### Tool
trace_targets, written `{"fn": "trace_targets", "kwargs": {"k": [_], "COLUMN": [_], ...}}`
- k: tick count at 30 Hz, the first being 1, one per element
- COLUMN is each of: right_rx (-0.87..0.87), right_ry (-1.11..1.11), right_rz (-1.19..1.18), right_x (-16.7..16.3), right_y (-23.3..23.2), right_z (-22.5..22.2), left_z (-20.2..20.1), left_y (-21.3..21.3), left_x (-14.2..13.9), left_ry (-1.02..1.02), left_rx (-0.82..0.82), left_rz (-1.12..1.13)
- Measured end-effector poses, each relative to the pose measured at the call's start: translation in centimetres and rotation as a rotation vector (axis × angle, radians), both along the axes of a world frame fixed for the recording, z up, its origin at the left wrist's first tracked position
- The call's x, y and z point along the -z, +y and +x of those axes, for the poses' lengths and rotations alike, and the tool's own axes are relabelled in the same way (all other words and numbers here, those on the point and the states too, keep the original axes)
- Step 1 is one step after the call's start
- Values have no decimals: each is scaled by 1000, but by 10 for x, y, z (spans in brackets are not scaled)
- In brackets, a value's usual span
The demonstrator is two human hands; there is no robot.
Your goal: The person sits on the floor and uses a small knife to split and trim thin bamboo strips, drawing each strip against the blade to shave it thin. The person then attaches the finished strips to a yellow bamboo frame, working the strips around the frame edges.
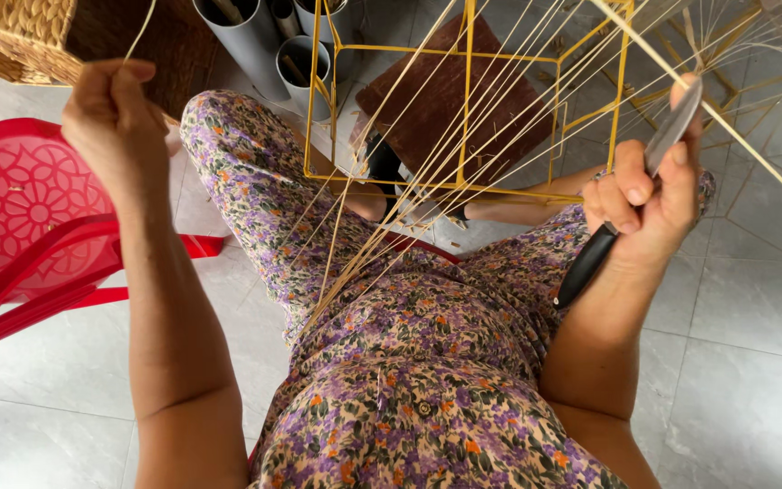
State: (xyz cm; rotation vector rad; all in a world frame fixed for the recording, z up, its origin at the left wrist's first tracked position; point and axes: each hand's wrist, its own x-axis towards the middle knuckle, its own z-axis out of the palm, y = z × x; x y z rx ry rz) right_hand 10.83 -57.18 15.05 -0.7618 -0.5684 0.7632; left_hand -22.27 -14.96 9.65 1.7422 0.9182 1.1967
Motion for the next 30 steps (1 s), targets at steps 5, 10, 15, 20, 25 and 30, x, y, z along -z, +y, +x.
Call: {"fn": "trace_targets", "kwargs": {"k": [5,10,15,20,25,30], "right_rx": [-113,-211,-356,-423,-395,-640], "right_ry": [129,180,207,167,-134,-326], "right_rz": [29,47,97,41,-265,-301], "right_x": [7,3,-2,-12,-26,-52], "right_y": [20,42,68,85,72,41], "right_z": [-12,-28,-50,-71,-87,-99], "left_z": [-20,18,88,154,179,186], "left_y": [-16,-65,-139,-189,-174,-130], "left_x": [0,-30,-52,-63,-65,-68], "left_ry": [446,547,-83,-541,-697,-648], "left_rx": [-9,-155,625,873,846,865], "left_rz": [77,736,-144,-533,-658,-539]}}
